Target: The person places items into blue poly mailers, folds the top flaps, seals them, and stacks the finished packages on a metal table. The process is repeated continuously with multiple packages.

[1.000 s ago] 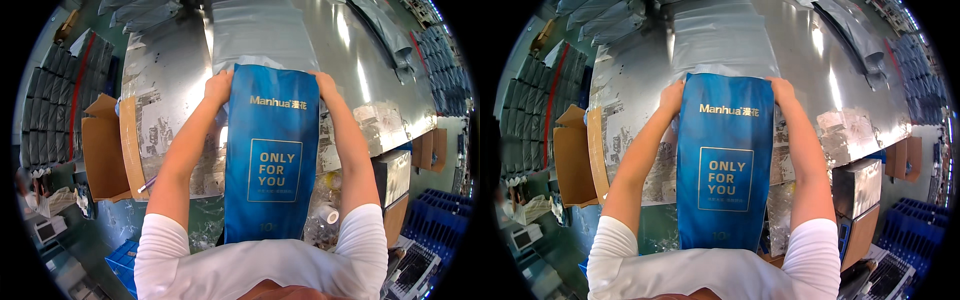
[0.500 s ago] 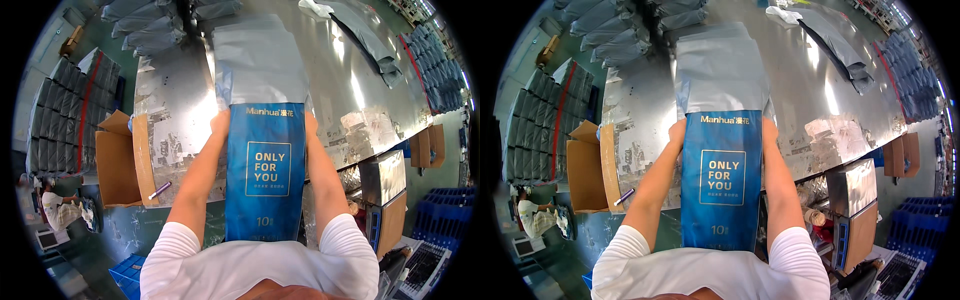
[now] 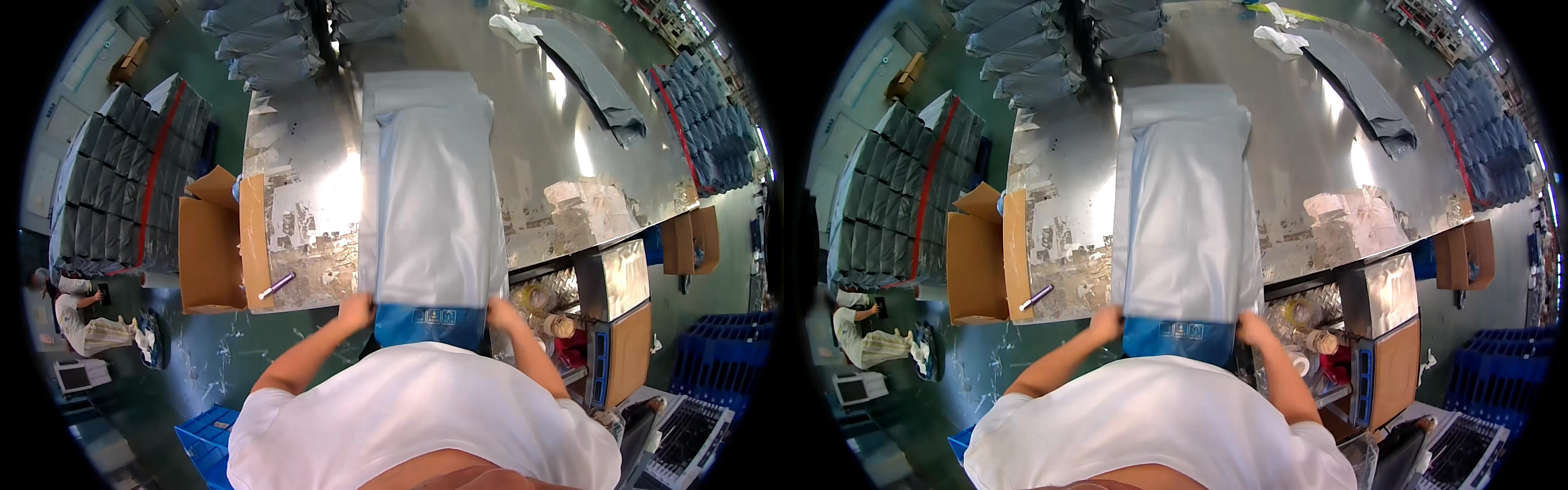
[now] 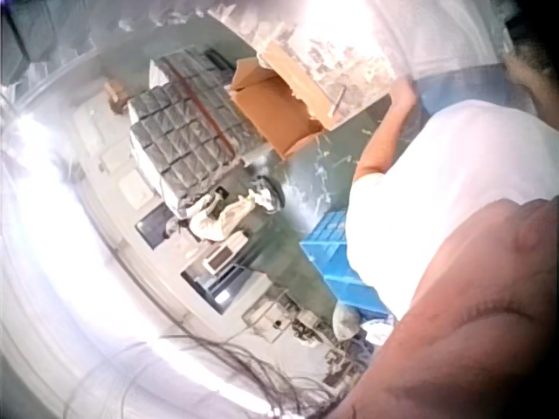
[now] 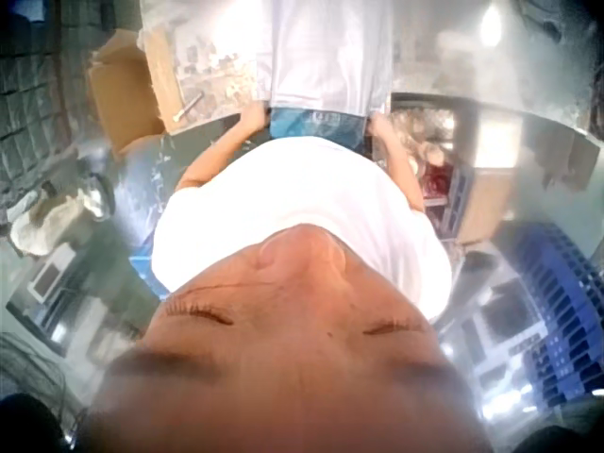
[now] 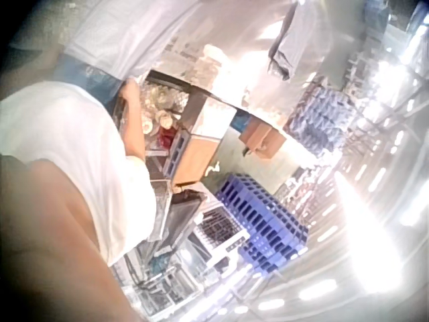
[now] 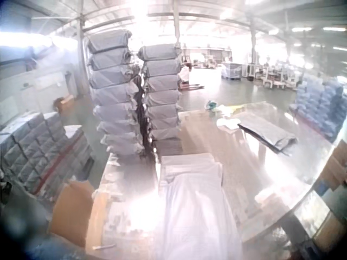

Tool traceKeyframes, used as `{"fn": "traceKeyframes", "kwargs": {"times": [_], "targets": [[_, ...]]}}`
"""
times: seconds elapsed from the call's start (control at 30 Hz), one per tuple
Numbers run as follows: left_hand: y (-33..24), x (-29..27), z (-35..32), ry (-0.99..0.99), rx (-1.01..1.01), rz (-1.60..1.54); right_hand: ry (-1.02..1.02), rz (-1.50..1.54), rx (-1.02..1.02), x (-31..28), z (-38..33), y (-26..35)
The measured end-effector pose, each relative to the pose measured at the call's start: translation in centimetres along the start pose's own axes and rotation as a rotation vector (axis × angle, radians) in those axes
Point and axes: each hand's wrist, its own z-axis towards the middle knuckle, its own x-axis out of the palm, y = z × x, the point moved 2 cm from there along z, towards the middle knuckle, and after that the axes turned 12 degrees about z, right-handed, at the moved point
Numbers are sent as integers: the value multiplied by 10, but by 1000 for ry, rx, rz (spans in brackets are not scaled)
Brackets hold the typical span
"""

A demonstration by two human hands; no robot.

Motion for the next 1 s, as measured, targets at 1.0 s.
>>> {"fn": "traceKeyframes", "kwargs": {"times": [1.0], "targets": [[0, -12, 97, -142, -148, -548, -450, -225, -322, -17, 187, 145]]}}
